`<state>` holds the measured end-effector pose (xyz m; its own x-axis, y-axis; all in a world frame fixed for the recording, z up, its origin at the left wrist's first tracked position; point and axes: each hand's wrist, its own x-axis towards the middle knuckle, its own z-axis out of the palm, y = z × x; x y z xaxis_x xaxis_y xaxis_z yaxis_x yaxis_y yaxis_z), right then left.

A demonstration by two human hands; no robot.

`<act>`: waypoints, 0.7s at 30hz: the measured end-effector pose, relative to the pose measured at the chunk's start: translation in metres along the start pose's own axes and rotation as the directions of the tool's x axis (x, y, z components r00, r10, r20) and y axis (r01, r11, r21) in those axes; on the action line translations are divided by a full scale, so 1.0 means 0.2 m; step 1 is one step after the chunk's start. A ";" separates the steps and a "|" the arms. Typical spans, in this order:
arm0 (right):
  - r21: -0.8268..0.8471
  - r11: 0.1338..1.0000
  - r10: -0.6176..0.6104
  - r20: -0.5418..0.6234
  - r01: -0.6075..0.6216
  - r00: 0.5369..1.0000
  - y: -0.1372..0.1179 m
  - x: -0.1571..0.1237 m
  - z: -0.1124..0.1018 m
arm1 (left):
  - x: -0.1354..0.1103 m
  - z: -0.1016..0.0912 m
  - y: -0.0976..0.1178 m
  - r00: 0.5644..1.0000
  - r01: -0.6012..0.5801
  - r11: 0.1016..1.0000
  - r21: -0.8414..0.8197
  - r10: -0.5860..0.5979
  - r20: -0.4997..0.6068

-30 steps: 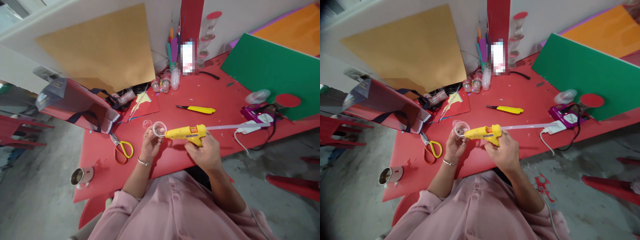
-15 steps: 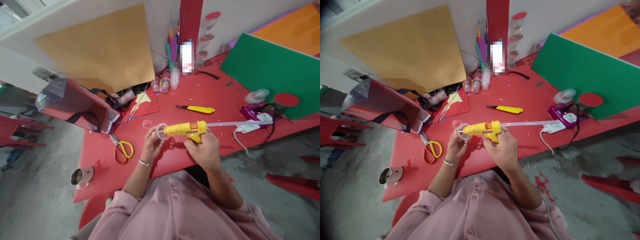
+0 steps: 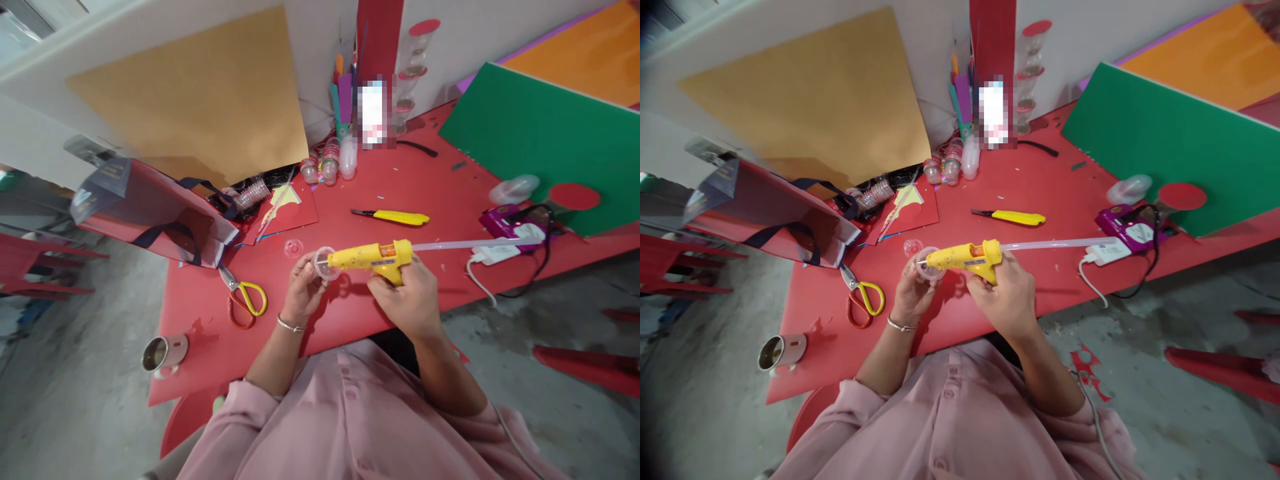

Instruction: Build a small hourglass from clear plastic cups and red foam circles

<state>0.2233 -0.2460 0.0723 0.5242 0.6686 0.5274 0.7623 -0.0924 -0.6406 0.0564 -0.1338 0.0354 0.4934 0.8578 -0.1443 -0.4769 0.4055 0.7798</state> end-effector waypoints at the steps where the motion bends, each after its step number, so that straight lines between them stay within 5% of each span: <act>1: 0.002 1.000 -0.002 -0.001 0.002 1.000 0.00 0.00 0.00 | 0.00 0.00 0.00 1.000 -0.001 1.000 0.001 0.001 0.000; 21: 0.004 1.000 -0.018 0.009 0.018 1.000 0.03 -0.01 0.01 | 0.00 0.00 0.00 1.000 0.022 1.000 -0.009 -0.022 0.002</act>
<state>0.2258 -0.2463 0.0668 0.5067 0.6768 0.5340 0.7703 -0.0773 -0.6329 0.0566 -0.1340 0.0364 0.5051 0.8480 -0.1605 -0.4725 0.4272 0.7709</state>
